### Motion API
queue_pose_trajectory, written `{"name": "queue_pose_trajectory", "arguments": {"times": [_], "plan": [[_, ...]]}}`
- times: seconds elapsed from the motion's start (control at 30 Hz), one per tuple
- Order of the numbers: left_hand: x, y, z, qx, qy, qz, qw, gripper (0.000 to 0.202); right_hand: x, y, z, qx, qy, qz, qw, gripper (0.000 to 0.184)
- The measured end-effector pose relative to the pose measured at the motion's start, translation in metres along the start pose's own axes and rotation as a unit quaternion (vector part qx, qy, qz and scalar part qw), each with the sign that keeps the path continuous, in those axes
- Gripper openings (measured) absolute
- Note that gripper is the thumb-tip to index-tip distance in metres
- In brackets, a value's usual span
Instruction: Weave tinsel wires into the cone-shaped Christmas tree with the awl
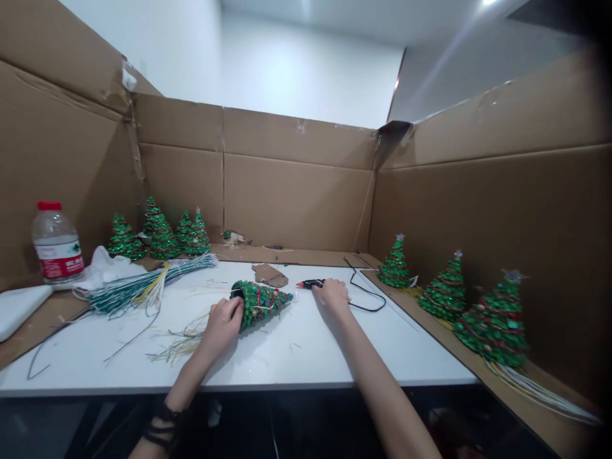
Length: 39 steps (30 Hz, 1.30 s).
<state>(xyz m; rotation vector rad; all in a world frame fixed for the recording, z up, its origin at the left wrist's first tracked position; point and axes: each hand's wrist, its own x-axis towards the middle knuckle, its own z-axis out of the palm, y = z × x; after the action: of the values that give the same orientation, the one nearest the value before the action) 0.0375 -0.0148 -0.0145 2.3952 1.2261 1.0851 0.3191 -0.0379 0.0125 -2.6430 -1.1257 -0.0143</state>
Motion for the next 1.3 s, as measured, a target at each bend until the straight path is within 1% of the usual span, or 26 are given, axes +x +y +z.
{"name": "queue_pose_trajectory", "arguments": {"times": [0.13, 0.2, 0.3, 0.37, 0.47, 0.53, 0.6, 0.67, 0.8, 0.97, 1.1, 1.3], "plan": [[0.0, 0.005, -0.001, 0.02, -0.024, -0.023, 0.999, 0.031, 0.003, 0.007, 0.01, -0.01, -0.01, 0.005, 1.0, 0.031], [-0.001, 0.005, -0.001, 0.002, -0.028, -0.023, 0.999, 0.032, 0.004, 0.012, 0.01, -0.008, -0.02, 0.01, 1.0, 0.03], [-0.002, 0.001, -0.002, -0.041, -0.031, -0.008, 0.999, 0.032, 0.004, 0.02, 0.007, 0.009, -0.028, 0.01, 1.0, 0.025], [-0.002, -0.002, -0.003, -0.065, -0.029, 0.007, 0.997, 0.031, 0.003, 0.024, 0.003, 0.035, -0.019, -0.007, 0.999, 0.025], [-0.001, -0.005, -0.004, -0.09, -0.02, 0.022, 0.995, 0.027, -0.002, 0.025, -0.004, 0.099, 0.027, -0.064, 0.993, 0.031], [-0.001, -0.005, -0.005, -0.101, -0.016, 0.026, 0.994, 0.025, -0.005, 0.021, -0.007, 0.152, 0.059, -0.113, 0.98, 0.037], [-0.001, -0.004, -0.005, -0.115, -0.01, 0.028, 0.993, 0.024, -0.009, 0.016, -0.007, 0.203, 0.07, -0.157, 0.964, 0.042], [-0.001, -0.002, -0.007, -0.131, -0.002, 0.031, 0.991, 0.022, -0.012, 0.009, -0.005, 0.248, 0.054, -0.2, 0.946, 0.045], [-0.002, 0.002, -0.009, -0.15, 0.014, 0.044, 0.988, 0.02, -0.017, 0.0, -0.002, 0.316, -0.003, -0.28, 0.906, 0.044], [-0.003, 0.003, -0.01, -0.166, 0.028, 0.037, 0.985, 0.016, -0.025, -0.004, -0.005, 0.349, -0.037, -0.361, 0.864, 0.036], [-0.004, 0.003, -0.01, -0.176, 0.032, 0.032, 0.983, 0.014, -0.031, -0.008, -0.006, 0.335, -0.041, -0.41, 0.847, 0.026], [-0.005, 0.005, -0.012, -0.175, 0.04, 0.036, 0.983, 0.013, -0.036, -0.011, -0.006, 0.309, -0.019, -0.44, 0.843, 0.02]]}}
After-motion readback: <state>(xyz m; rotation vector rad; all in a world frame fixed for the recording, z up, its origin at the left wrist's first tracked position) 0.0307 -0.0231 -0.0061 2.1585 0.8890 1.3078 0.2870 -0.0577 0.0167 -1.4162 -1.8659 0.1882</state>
